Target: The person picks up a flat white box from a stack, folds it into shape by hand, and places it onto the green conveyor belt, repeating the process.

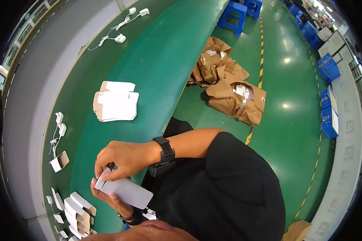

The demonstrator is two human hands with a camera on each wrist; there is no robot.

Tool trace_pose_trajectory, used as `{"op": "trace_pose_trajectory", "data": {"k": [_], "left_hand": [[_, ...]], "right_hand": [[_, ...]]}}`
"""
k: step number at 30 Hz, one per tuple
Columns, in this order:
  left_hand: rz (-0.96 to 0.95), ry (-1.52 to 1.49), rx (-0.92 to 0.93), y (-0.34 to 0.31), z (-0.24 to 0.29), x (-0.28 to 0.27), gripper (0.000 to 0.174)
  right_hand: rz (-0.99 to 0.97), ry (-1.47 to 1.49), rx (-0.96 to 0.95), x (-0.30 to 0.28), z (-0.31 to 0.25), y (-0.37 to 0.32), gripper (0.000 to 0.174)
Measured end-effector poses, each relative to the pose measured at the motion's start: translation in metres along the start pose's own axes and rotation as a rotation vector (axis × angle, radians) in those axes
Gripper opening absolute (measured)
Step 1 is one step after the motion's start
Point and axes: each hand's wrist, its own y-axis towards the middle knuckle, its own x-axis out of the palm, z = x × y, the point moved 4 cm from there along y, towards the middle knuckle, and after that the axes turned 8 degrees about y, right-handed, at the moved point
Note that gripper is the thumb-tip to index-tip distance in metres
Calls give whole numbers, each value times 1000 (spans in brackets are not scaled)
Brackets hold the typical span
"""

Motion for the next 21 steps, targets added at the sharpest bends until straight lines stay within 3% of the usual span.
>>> {"op": "trace_pose_trajectory", "data": {"k": [9,15,21], "left_hand": [[-35,-8,-21,3,-12,-4,79],[13,48,20,13,-7,17,72],[-81,64,-35,17,-25,13,72]], "right_hand": [[-40,110,-110,-8,11,0,15],[-17,130,-17,-18,19,0,16],[-36,114,26,-32,26,-4,18]]}}
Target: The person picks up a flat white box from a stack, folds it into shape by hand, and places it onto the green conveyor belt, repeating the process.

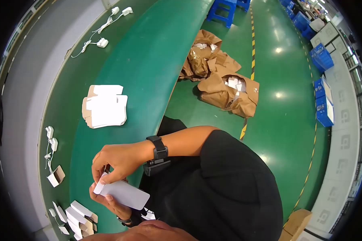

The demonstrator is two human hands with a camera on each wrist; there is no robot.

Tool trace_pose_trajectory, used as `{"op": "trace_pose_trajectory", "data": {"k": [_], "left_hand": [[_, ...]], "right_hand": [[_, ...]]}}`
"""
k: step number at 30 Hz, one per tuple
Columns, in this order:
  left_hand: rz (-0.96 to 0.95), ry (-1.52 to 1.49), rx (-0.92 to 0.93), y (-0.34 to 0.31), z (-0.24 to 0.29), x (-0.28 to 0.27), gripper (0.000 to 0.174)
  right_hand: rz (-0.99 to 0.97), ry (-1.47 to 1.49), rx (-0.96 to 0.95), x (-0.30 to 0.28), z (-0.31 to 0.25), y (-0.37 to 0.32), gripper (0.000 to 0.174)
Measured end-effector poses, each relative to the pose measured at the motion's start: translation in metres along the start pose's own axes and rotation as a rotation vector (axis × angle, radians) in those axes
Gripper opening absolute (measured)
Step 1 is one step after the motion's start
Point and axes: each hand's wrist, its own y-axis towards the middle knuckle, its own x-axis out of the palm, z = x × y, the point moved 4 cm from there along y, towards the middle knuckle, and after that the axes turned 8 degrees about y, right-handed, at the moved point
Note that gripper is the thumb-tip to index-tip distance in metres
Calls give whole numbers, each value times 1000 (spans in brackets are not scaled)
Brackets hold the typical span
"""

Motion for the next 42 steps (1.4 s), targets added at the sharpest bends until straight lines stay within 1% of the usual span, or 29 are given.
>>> {"op": "trace_pose_trajectory", "data": {"k": [2,5,8,12,14,18,20,21,22,23,24,25,26,27,29,30,33,34,36,37,38,40,41,42], "left_hand": [[-27,-31,-19,4,0,5,73],[-21,-44,-118,10,4,15,72],[-76,19,-97,12,0,15,71],[-117,50,-85,14,-5,11,71],[-127,41,-79,14,-2,16,71],[-87,-46,-141,11,1,14,70],[-53,-175,-128,15,1,22,67],[1,-220,-131,6,0,14,65],[10,-229,-145,-2,-1,7,62],[48,-211,-170,-8,-2,-5,58],[101,-97,-184,-17,-8,-20,53],[80,35,-135,-22,-5,-32,48],[44,10,-99,-21,-1,-37,46],[-14,-31,-56,-26,2,-40,44],[-66,-112,-61,-18,-2,-34,45],[-38,-101,-64,-21,-4,-39,45],[-72,-252,-21,-26,-4,-40,51],[-73,-255,3,-27,-10,-48,51],[-42,-550,-76,-20,-9,-43,54],[-28,-695,-110,-16,-8,-41,56],[-25,-686,-96,-12,-8,-40,56],[-21,-664,-189,-6,-16,-39,61],[-15,-657,-230,-2,-20,-39,64],[-6,-655,-206,10,-24,-49,64]], "right_hand": [[22,-1,31,-3,3,1,18],[58,-1,83,-9,7,-1,19],[43,0,177,-13,8,-2,19],[16,-19,207,-17,5,1,20],[15,-10,201,-18,4,-3,20],[23,35,200,-19,4,-3,20],[46,74,218,-21,2,-4,20],[53,10,189,-13,3,-5,21],[34,-20,159,-4,6,-4,21],[25,-64,115,5,10,-3,22],[15,-92,75,13,11,-3,22],[-6,-31,59,25,16,-2,23],[-23,-2,47,30,20,1,25],[-53,0,74,40,25,-3,26],[-103,18,96,37,32,4,26],[-101,8,108,43,33,6,26],[-76,-34,112,54,30,3,26],[-25,-16,134,62,37,6,27],[72,54,190,57,38,10,29],[62,52,177,57,38,13,29],[110,74,207,53,41,13,31],[202,117,270,44,49,14,36],[187,112,256,38,50,17,36],[212,-246,170,27,47,21,39]]}}
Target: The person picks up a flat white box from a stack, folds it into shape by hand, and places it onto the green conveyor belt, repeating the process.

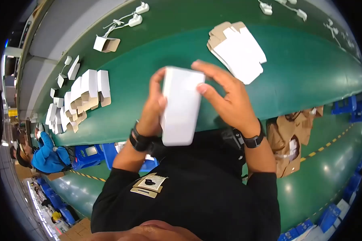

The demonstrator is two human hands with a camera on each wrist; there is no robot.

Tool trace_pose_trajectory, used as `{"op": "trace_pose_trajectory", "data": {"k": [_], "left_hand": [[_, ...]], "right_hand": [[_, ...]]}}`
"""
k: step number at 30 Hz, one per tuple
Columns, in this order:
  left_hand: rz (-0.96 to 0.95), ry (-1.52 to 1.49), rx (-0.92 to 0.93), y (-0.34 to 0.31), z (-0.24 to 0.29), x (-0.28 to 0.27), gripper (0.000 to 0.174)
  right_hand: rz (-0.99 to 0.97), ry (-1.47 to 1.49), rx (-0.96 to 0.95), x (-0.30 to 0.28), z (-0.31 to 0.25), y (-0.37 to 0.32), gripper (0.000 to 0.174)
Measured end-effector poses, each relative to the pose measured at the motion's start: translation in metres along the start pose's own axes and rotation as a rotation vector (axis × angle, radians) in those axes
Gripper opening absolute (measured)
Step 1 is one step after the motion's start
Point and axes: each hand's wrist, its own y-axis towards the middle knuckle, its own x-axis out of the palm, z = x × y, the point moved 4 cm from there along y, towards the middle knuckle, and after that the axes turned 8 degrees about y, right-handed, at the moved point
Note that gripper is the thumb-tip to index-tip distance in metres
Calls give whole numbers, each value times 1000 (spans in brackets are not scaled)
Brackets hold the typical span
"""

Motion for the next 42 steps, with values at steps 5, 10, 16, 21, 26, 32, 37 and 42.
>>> {"op": "trace_pose_trajectory", "data": {"k": [5,10,16,21,26,32,37,42], "left_hand": [[417,660,89,113,48,-113,73],[725,1485,532,184,68,-155,65],[761,1245,476,167,51,-134,52],[342,693,326,77,32,-67,29],[90,213,138,23,-12,-35,54],[195,182,347,-3,15,-15,89],[-12,152,285,-24,16,-26,99],[-453,482,40,-44,20,-11,98]], "right_hand": [[170,-1228,-97,-56,39,12,53],[74,-1168,-56,-67,39,14,49],[111,-963,-61,-70,38,3,34],[153,-1071,26,-63,32,8,28],[330,-1096,-375,-9,-1,3,24],[53,-664,-492,81,-29,-31,26],[-267,-42,-199,70,-22,-26,23],[-13,46,-29,33,-35,-3,14]]}}
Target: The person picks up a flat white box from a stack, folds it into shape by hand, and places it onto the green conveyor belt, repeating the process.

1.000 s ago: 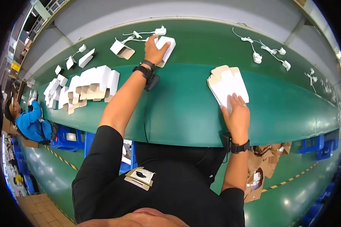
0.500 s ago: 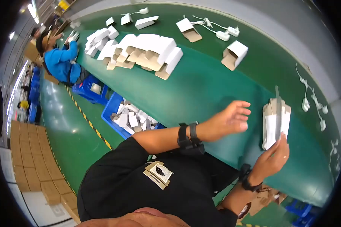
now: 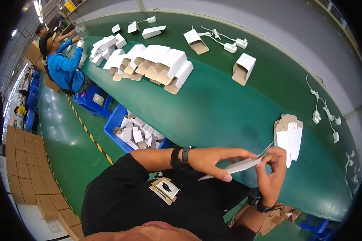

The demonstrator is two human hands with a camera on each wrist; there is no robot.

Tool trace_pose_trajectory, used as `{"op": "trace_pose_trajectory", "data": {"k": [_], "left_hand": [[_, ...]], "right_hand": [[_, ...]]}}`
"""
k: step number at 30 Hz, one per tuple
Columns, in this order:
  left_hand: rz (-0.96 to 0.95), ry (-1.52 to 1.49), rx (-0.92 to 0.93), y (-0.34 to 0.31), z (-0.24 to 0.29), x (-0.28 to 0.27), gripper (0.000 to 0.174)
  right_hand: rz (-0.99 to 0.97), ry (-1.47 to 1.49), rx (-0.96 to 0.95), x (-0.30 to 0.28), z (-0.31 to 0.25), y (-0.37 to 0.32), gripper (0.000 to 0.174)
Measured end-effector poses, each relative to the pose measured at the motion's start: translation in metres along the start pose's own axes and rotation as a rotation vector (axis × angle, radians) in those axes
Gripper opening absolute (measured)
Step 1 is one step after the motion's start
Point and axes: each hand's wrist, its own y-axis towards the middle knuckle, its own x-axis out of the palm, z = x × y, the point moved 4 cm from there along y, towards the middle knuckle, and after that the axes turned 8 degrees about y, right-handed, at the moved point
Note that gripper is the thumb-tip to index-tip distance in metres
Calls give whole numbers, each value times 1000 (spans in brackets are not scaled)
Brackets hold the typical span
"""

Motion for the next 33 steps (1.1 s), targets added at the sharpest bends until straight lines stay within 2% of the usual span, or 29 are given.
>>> {"op": "trace_pose_trajectory", "data": {"k": [3,4,7,8,11,12,15,20,23,24,26,27,28,29,30,31,33], "left_hand": [[58,-230,31,-1,1,5,98],[69,-219,33,-3,1,6,98],[32,-287,-7,-8,-1,11,97],[37,-280,-9,-9,-1,10,97],[177,-289,15,-11,-1,2,89],[171,-275,22,-8,2,0,89],[355,19,220,-2,20,-7,83],[255,68,237,9,23,-8,69],[273,-70,128,5,-5,3,60],[248,-85,124,4,-11,8,60],[530,-31,177,-6,-19,11,57],[485,-64,170,-5,-17,16,57],[524,-215,173,-7,-14,12,58],[564,-364,168,-8,-12,9,59],[530,-388,155,-5,-10,8,59],[516,-421,108,-4,-10,3,60],[486,-461,0,-5,-9,-9,63]], "right_hand": [[-352,-159,151,5,-12,4,27],[-363,-153,141,0,-9,4,27],[-531,-244,312,-18,16,-1,45],[-536,-239,307,-18,17,-3,45],[-528,-127,110,-17,6,-7,50],[-524,-128,92,-11,4,-8,50],[-14,175,-32,2,-8,-14,46],[3,144,-187,24,-16,-11,52],[-280,109,-79,14,13,-13,47],[-254,99,-70,15,22,-14,47],[-224,67,-62,16,31,-17,33],[-233,-32,-106,19,23,-17,33],[-246,-132,-147,28,14,-15,33],[-173,-171,-259,38,6,-13,32],[-109,-212,-374,44,0,-9,31],[-80,-226,-356,39,-3,-4,31],[-207,-200,-331,41,-11,3,29]]}}
